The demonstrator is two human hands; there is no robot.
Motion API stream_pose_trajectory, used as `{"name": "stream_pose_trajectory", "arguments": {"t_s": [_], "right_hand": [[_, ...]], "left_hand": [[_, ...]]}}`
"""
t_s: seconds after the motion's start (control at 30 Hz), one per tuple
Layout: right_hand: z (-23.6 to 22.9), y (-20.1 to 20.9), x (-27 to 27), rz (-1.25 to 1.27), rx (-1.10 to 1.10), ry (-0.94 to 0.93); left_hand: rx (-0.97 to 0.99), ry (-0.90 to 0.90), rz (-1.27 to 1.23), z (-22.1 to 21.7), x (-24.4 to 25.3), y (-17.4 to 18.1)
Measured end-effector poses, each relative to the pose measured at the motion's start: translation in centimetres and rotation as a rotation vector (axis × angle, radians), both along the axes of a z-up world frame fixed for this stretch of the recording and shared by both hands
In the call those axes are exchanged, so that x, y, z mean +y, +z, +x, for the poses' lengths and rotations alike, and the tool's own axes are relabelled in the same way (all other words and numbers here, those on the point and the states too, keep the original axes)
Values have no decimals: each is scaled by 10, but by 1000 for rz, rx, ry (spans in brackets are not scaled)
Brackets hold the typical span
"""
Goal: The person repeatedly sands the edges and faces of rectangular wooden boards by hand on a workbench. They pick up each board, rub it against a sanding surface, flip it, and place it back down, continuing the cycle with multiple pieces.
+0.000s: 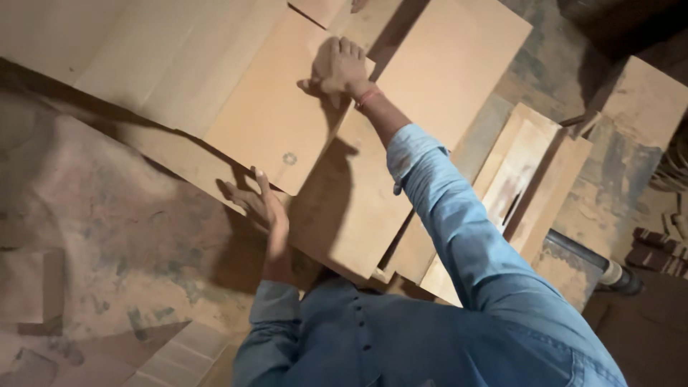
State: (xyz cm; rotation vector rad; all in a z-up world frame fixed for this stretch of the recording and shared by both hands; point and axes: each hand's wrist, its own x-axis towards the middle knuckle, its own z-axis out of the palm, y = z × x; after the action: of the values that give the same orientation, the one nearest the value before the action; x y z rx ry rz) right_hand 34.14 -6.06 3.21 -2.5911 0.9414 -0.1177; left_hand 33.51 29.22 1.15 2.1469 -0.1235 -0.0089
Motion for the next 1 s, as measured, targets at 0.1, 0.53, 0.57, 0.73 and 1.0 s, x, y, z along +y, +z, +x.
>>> {"name": "stream_pose_trajectory", "arguments": {"t_s": [0.1,0.53,0.57,0.73,1.0], "right_hand": [[-5,-5,34,-77,-135,-21],[-117,61,290,157,-255,50],[-127,63,298,92,-289,43],[-198,81,346,404,-352,-129],[-336,152,382,1381,-1155,-578]], "left_hand": [[-58,-44,21,12,21,-22],[621,83,-655,5,241,-11],[621,57,-628,1,242,0],[179,-240,-463,-42,253,66],[-1006,-993,-230,-87,203,118]]}}
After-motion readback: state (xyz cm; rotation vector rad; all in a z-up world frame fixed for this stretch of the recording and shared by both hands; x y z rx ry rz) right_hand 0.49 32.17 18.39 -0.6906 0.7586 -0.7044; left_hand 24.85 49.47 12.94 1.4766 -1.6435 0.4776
